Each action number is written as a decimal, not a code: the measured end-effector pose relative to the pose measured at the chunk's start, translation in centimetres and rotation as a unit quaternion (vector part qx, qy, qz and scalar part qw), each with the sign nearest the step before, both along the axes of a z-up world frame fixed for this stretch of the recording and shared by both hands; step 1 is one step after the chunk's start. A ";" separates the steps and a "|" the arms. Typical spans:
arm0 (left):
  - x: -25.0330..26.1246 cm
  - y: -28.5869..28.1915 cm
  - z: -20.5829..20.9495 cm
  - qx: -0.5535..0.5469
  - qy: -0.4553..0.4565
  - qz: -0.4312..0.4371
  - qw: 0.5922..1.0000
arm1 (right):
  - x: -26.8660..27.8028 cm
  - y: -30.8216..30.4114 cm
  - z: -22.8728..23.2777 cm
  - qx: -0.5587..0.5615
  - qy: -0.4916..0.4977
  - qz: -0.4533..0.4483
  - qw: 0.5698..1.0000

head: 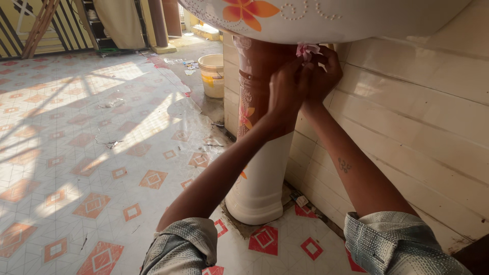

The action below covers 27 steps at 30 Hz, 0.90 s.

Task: The person wipes the exterior and pedestal of a washbasin using a cloth, moving the cloth across the porcelain surfaces.

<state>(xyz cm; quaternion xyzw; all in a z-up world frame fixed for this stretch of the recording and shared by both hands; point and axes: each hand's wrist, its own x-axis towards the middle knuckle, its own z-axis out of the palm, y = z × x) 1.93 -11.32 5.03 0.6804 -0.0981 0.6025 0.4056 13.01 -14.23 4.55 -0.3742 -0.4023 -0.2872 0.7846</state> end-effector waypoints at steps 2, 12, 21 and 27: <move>0.4 -0.5 0.2 -0.024 0.000 0.027 0.999 | -0.1 0.2 -0.3 0.009 0.000 0.048 0.999; -0.9 4.7 1.3 -0.205 0.039 0.082 0.975 | -6.7 3.7 -1.6 -0.123 -0.088 -0.047 0.987; -2.8 13.3 0.4 -0.094 0.058 0.132 0.985 | -8.7 9.6 0.5 -0.144 -0.037 -0.151 0.977; -4.9 15.8 -0.5 -0.099 0.232 -0.148 0.956 | -8.4 6.5 0.1 -0.151 -0.083 -0.127 0.977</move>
